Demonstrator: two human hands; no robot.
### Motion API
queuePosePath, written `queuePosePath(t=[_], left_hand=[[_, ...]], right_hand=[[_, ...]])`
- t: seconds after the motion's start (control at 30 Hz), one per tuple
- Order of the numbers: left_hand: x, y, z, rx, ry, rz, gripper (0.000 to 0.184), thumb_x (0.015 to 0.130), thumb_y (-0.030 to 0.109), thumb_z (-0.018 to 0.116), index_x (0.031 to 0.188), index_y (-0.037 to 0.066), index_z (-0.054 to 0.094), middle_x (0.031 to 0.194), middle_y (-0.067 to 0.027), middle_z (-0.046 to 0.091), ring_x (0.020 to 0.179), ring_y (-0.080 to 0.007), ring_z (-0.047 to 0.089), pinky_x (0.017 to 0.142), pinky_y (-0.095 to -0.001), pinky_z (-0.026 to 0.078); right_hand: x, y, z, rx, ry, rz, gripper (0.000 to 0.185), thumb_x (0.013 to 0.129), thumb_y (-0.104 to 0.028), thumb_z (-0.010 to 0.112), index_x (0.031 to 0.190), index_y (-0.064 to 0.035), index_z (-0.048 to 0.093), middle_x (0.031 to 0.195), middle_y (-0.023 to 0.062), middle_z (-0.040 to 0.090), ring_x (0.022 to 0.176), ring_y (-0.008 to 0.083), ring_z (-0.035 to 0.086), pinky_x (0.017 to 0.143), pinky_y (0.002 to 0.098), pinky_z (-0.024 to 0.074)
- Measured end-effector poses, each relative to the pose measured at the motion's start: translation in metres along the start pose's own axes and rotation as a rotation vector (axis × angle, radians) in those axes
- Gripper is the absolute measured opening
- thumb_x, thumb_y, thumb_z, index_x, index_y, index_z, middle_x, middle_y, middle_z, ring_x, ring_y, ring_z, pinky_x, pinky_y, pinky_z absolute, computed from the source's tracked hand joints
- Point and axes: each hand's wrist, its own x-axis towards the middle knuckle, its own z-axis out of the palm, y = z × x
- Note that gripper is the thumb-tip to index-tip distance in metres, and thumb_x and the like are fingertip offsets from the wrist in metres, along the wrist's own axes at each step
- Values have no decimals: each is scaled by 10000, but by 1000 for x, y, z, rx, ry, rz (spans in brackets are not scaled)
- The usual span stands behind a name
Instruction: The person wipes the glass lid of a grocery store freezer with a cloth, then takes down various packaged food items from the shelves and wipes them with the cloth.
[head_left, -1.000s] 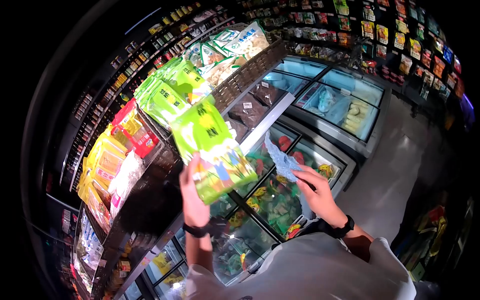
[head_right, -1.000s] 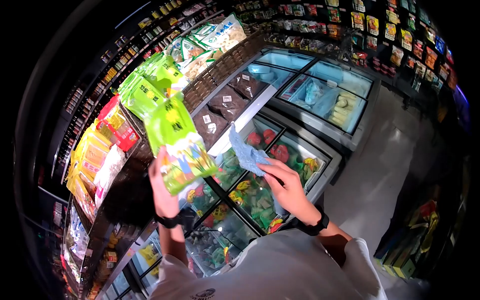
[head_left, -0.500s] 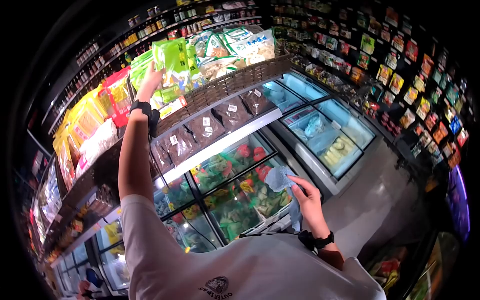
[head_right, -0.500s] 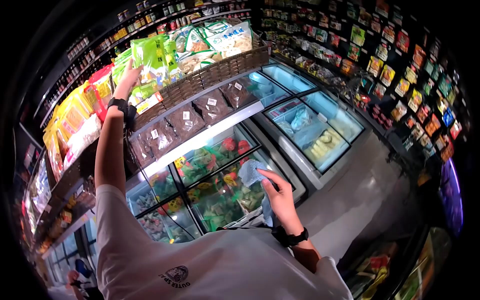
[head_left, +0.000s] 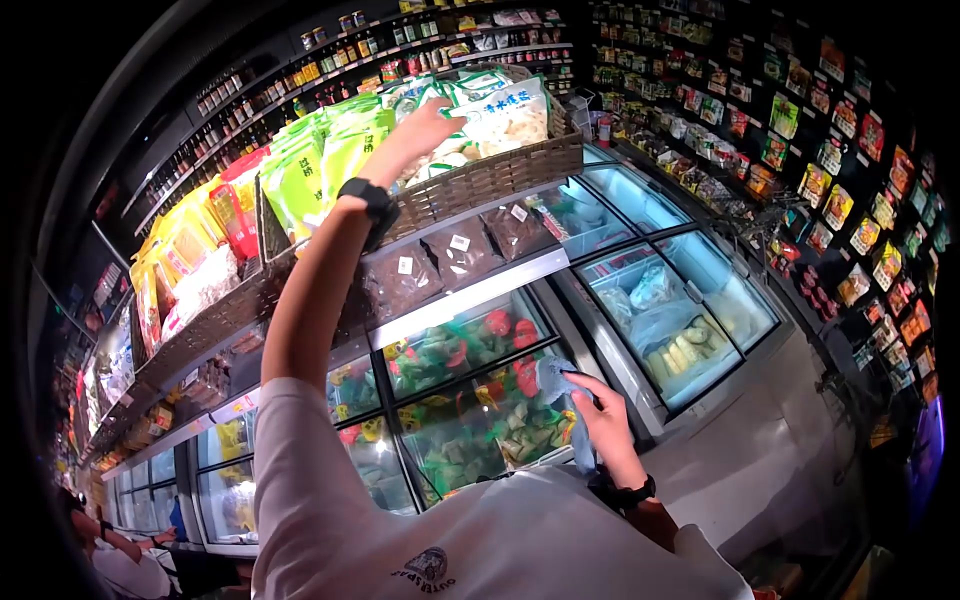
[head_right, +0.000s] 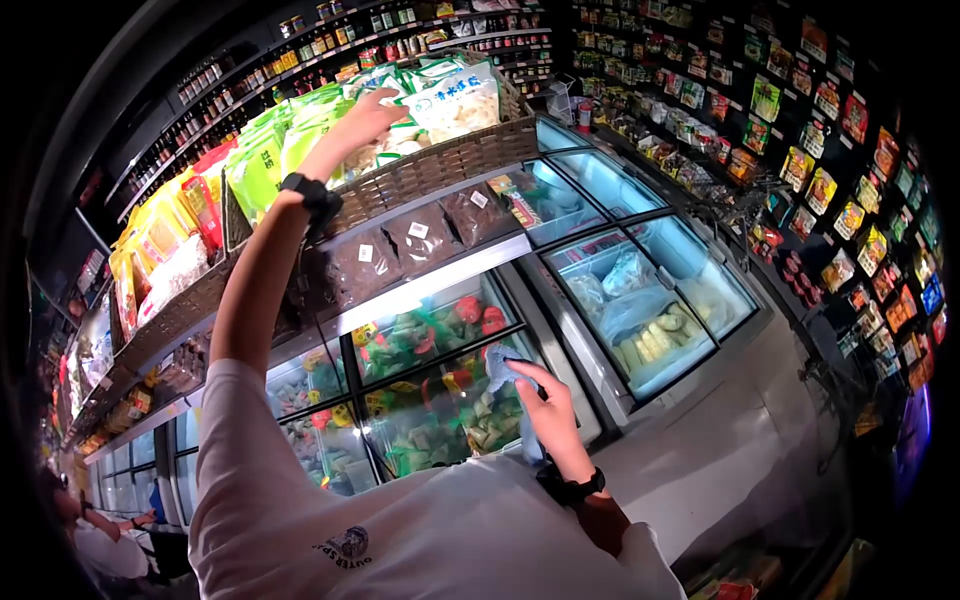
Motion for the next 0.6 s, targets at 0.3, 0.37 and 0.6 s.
queuePosePath(t=[0.3, 0.37, 0.6], left_hand=[[90, 15, 85, 726, 66, 109, 1183, 692, 640, 786, 1581, 81, 240, 1627, -258, 219, 1508, -419, 221, 1150, -666, 260], [111, 14, 76, 538, -179, 81, 1192, 713, 635, 781, 1551, -18, 242, 1514, -303, 407, 1403, -410, 425, 1143, -484, 360], [112, 38, 87, 528, -369, 57, 1155, 751, 627, 765, 1501, -110, 286, 1458, -322, 473, 1336, -401, 513, 1105, -403, 415]], right_hand=[[27, 13, -58, -98, -6, -54, 256, 979, -33, 594, 1219, 11, 670, 1159, 115, 698, 1061, 165, 626, 945, 276, 461], [35, 24, -70, -134, 26, -25, 261, 985, -44, 593, 1229, 3, 674, 1178, 121, 714, 1082, 172, 645, 956, 280, 468], [73, 46, -79, -61, 8, 31, 261, 984, -38, 590, 1225, 6, 682, 1171, 116, 719, 1074, 157, 643, 962, 273, 464]])
